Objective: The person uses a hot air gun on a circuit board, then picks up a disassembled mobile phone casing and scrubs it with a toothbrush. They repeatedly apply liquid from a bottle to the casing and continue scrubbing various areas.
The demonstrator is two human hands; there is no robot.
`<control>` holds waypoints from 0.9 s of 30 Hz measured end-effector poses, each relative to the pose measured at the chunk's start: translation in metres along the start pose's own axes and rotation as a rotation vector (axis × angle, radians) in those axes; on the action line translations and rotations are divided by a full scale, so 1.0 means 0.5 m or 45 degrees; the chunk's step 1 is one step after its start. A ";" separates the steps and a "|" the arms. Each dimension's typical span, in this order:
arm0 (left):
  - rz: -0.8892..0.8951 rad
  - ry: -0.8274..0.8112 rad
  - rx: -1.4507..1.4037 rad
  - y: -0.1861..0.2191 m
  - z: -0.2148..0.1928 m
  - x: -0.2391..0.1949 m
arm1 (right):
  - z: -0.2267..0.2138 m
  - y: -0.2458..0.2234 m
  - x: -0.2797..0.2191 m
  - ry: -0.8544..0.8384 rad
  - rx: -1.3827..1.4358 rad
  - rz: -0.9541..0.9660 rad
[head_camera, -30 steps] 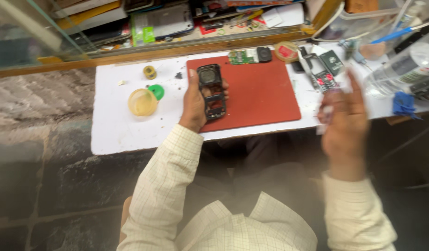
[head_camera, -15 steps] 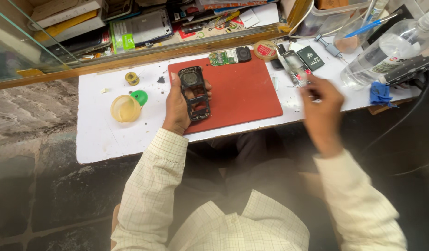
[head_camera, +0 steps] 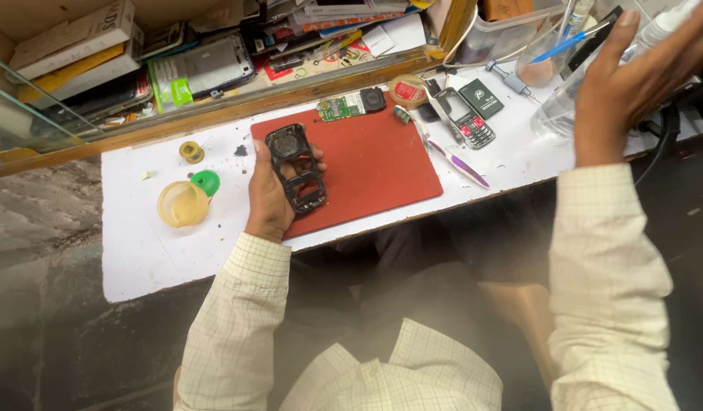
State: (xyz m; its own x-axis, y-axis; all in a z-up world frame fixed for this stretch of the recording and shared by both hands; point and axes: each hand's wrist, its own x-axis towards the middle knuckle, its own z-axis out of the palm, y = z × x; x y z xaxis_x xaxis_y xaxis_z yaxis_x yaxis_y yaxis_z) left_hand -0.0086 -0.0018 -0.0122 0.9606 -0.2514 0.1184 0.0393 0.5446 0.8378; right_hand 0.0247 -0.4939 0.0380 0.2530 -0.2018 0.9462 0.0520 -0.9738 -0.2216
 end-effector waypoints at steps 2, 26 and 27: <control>0.009 -0.011 -0.002 0.003 0.003 0.000 | 0.010 0.038 0.016 -0.087 0.043 -0.019; 0.029 -0.001 0.000 -0.004 -0.007 0.004 | -0.050 0.075 0.016 -0.363 0.998 0.134; 0.023 -0.001 -0.016 -0.003 -0.005 0.006 | -0.047 0.079 0.011 -0.358 0.964 0.194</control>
State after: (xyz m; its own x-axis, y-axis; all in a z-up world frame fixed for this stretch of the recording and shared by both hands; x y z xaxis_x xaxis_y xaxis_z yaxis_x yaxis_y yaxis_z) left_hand -0.0051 -0.0014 -0.0144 0.9611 -0.2417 0.1340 0.0251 0.5592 0.8287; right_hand 0.0055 -0.5359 0.0399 0.5372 -0.1940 0.8208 0.6101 -0.5827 -0.5369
